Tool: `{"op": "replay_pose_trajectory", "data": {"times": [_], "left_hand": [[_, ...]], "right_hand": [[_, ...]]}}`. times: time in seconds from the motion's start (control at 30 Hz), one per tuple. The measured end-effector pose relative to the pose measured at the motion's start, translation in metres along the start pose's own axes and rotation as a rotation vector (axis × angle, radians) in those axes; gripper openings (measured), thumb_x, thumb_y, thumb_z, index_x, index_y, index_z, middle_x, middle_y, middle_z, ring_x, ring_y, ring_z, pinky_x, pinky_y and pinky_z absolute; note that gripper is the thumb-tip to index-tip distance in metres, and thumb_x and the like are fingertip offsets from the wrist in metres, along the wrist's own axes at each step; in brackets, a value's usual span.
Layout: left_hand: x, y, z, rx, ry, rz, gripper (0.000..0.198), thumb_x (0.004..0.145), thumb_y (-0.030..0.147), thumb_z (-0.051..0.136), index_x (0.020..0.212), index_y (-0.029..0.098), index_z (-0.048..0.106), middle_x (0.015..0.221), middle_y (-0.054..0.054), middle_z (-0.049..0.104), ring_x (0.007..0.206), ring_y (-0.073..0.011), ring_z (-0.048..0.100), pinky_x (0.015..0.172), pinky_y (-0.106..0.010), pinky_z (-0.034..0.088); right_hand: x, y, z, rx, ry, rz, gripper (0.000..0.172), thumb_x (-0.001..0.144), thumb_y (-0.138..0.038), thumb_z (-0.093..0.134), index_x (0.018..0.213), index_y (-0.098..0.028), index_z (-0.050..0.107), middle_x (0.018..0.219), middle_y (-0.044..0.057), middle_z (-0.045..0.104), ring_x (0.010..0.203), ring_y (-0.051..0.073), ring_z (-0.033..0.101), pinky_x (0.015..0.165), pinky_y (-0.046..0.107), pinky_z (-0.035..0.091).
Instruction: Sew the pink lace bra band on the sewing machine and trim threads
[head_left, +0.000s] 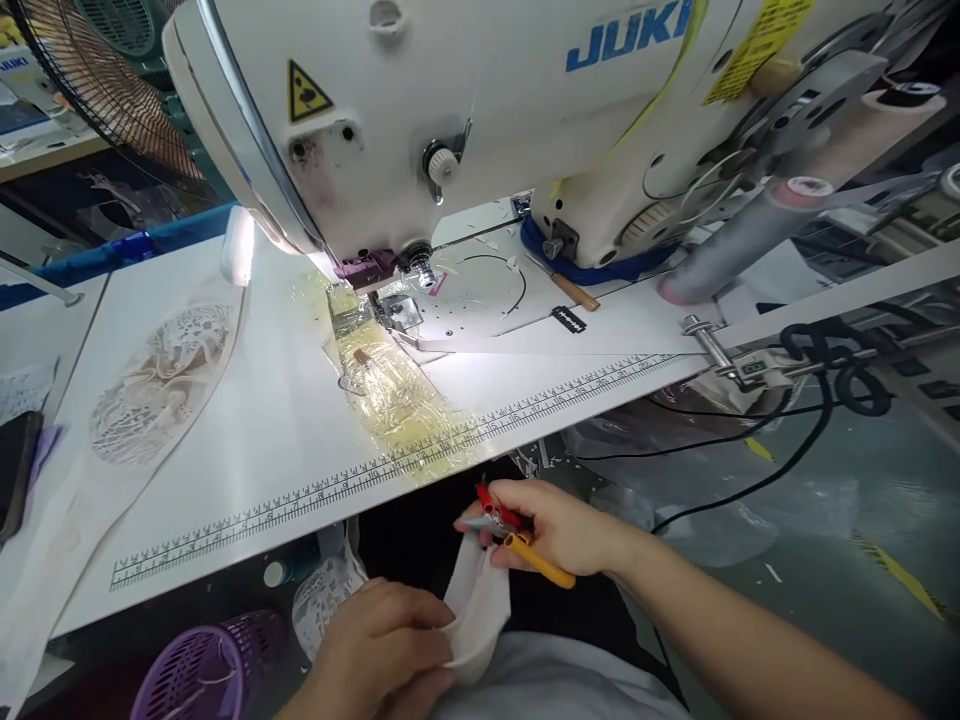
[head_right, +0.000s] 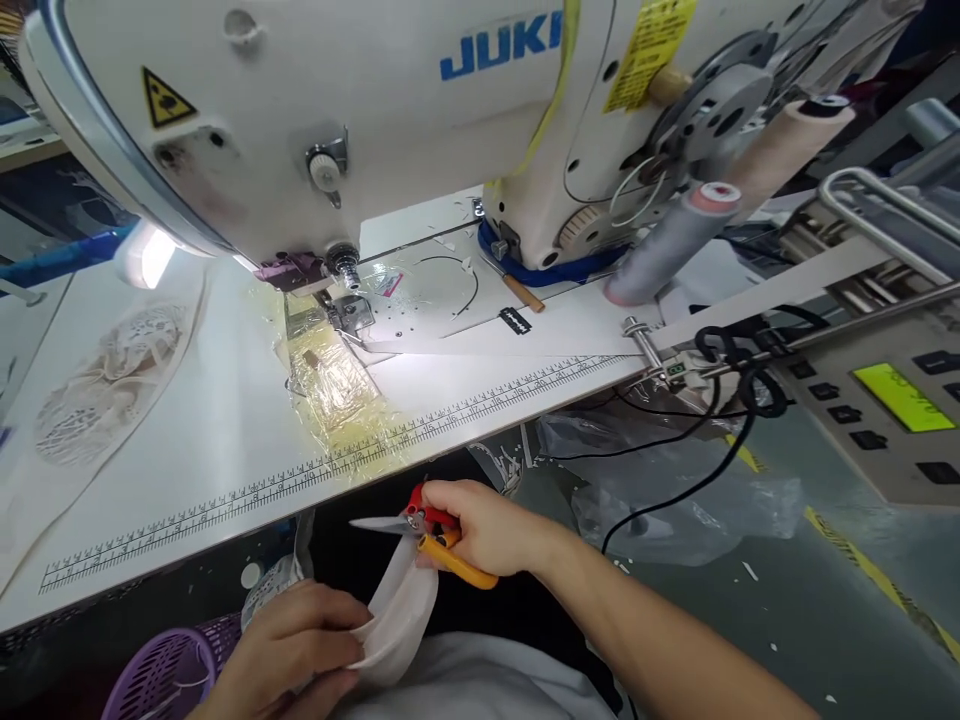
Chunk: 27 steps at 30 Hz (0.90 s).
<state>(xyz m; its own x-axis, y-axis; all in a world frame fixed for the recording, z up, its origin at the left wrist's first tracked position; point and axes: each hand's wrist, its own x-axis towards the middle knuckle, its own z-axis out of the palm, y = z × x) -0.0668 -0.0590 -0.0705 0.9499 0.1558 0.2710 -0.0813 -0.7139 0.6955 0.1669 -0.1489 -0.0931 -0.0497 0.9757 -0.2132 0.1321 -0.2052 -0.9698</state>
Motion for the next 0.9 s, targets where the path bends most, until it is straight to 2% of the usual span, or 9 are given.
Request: {"op": "replay_pose_trajectory", "data": {"times": [0.07,0.17,0.23,0.33,0.43,0.6,0.7,0.8,0.9], "left_hand": [[-0.002,0.000,-0.004,0.030,-0.019,0.064,0.013,0.088,0.020,0.050,0.100,0.021,0.056,0.091,-0.008,0.067,0.071,-0.0164,0.061,0.060,-0.027,0.043],[-0.002,0.003,-0.007,0.047,0.001,0.079,0.015,0.089,0.018,0.049,0.102,0.019,0.057,0.091,-0.010,0.067,0.069,-0.0166,0.060,0.060,-0.028,0.045],[-0.001,0.008,-0.007,0.030,0.033,0.054,0.016,0.089,0.017,0.048,0.102,0.018,0.058,0.091,-0.011,0.066,0.070,-0.0167,0.059,0.062,-0.028,0.046],[0.002,0.014,-0.002,-0.006,0.142,-0.055,0.015,0.091,0.018,0.045,0.098,0.019,0.059,0.089,-0.010,0.062,0.075,-0.0169,0.058,0.066,-0.028,0.047],[0.003,0.018,0.002,-0.082,0.227,-0.183,0.015,0.093,0.020,0.043,0.092,0.021,0.058,0.088,-0.008,0.059,0.075,-0.0147,0.058,0.063,-0.023,0.046],[0.003,0.017,0.006,-0.214,0.271,-0.355,0.015,0.091,0.025,0.046,0.081,0.022,0.057,0.088,-0.005,0.061,0.074,-0.0140,0.059,0.063,-0.023,0.046],[0.003,0.016,0.006,-0.274,0.296,-0.429,0.020,0.090,0.029,0.048,0.075,0.021,0.058,0.086,-0.006,0.063,0.074,-0.0151,0.060,0.063,-0.023,0.045],[0.004,0.015,0.005,-0.326,0.311,-0.468,0.023,0.089,0.031,0.051,0.071,0.020,0.059,0.082,-0.006,0.063,0.070,-0.0144,0.059,0.061,-0.022,0.044],[0.003,0.014,0.004,-0.374,0.323,-0.495,0.024,0.088,0.033,0.053,0.070,0.019,0.060,0.080,-0.006,0.063,0.067,-0.0143,0.059,0.058,-0.022,0.044]], "right_hand": [[0.003,-0.004,-0.006,-0.007,-0.081,-0.016,0.030,0.064,-0.034,0.073,0.085,-0.015,0.063,0.073,0.001,0.059,0.061,0.012,0.050,0.051,0.022,0.042],[0.006,-0.014,-0.013,-0.014,-0.171,-0.035,0.031,0.066,-0.033,0.070,0.088,-0.013,0.063,0.070,0.000,0.054,0.060,0.012,0.046,0.049,0.021,0.039],[0.007,-0.020,-0.015,-0.033,-0.193,-0.084,0.025,0.067,-0.029,0.068,0.085,-0.013,0.062,0.067,-0.002,0.051,0.058,0.011,0.044,0.049,0.021,0.038],[0.009,-0.025,-0.015,-0.072,-0.210,-0.171,0.017,0.064,-0.013,0.067,0.079,-0.015,0.059,0.068,-0.003,0.051,0.058,0.009,0.043,0.050,0.019,0.036],[0.009,-0.028,-0.012,-0.060,-0.173,-0.177,0.021,0.060,-0.003,0.062,0.075,-0.017,0.055,0.070,-0.004,0.053,0.058,0.009,0.044,0.049,0.018,0.035],[0.005,-0.034,-0.003,-0.006,-0.008,-0.208,0.029,0.055,0.005,0.051,0.074,-0.016,0.055,0.071,-0.003,0.052,0.060,0.010,0.045,0.050,0.020,0.034],[0.002,-0.040,0.002,0.009,0.066,-0.243,0.023,0.058,0.001,0.050,0.073,-0.016,0.055,0.067,-0.004,0.048,0.058,0.009,0.043,0.050,0.020,0.033],[0.001,-0.047,0.005,0.038,0.083,-0.263,0.010,0.066,-0.010,0.056,0.072,-0.016,0.052,0.065,-0.004,0.045,0.055,0.008,0.038,0.047,0.020,0.031],[-0.001,-0.051,0.009,0.130,0.073,-0.222,0.019,0.068,-0.026,0.064,0.072,-0.018,0.047,0.067,-0.004,0.044,0.053,0.008,0.036,0.045,0.020,0.029]]}}
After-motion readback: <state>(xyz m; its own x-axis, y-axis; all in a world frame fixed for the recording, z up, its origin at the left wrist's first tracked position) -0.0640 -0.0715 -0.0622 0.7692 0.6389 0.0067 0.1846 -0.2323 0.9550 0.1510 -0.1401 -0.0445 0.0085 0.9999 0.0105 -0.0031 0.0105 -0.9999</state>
